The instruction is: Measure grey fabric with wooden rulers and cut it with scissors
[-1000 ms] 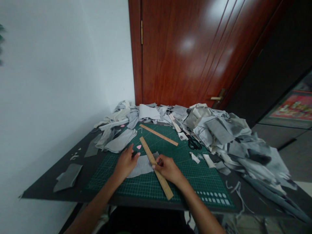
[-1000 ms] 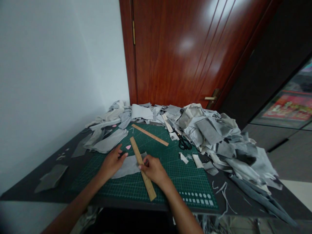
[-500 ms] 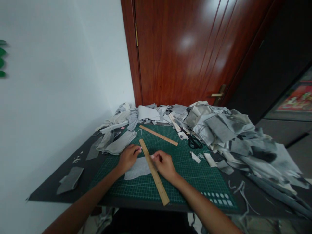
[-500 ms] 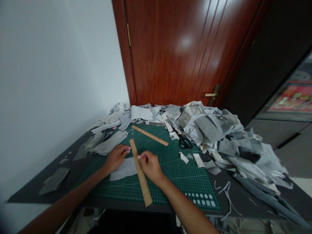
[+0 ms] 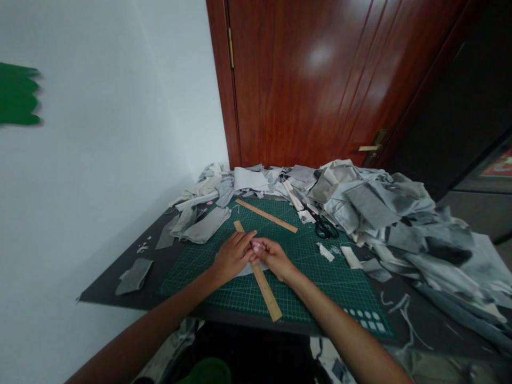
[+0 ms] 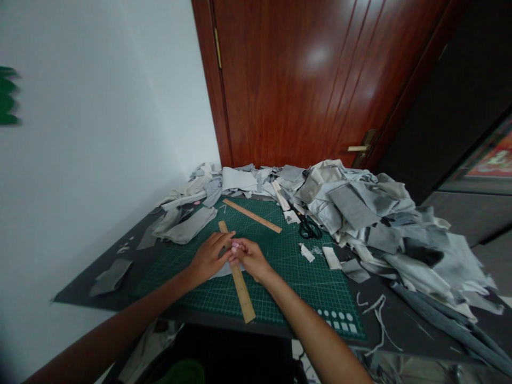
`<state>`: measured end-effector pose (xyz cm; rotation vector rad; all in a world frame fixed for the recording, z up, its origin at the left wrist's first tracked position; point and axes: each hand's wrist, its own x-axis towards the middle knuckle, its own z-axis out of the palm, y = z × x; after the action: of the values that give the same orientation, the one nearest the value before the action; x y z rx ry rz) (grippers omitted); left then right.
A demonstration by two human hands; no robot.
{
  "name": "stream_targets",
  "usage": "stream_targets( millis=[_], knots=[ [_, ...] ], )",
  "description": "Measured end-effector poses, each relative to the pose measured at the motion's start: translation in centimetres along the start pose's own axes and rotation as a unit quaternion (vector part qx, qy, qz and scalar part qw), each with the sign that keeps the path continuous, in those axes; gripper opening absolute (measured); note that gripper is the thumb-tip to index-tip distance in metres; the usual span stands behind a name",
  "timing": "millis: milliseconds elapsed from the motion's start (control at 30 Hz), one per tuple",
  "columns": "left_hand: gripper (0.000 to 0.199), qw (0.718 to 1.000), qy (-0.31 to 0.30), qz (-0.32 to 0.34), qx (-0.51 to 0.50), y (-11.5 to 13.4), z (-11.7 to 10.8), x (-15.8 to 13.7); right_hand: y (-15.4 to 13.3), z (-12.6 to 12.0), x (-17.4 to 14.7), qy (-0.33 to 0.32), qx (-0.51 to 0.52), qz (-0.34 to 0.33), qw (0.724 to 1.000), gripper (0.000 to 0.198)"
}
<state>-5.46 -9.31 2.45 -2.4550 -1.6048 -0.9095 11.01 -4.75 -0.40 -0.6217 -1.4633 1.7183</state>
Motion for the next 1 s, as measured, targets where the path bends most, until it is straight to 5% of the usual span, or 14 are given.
stream_targets(
  millis=[67,200,400,767,1000],
  knots=[
    [0.037,0.999,0.016,-0.036,0.017,0.0,0.0,-0.8,0.1,-0.8,0.4,0.018,-0.009,0.001,1.000,0.046],
    [0.029,0.994,-0.059,-0.051,0.072,0.0,-0.2,-2.3,0.0,-2.9,1.1,0.071,-0.040,-0.012,0.997,0.034],
    [0.037,0.987,-0.111,-0.053,0.103,0.8,-0.3,-2.0,-0.4,-4.8,1.5,0.049,-0.089,0.006,0.995,0.022],
    [0.045,0.988,-0.096,-0.072,0.098,3.1,1.9,-1.0,-0.4,-5.8,1.3,0.062,-0.071,0.047,0.994,0.028],
    [0.051,0.991,-0.106,-0.038,0.075,1.9,2.9,-0.9,-1.0,-7.6,1.9,0.152,-0.038,0.050,0.986,0.028]
  ],
)
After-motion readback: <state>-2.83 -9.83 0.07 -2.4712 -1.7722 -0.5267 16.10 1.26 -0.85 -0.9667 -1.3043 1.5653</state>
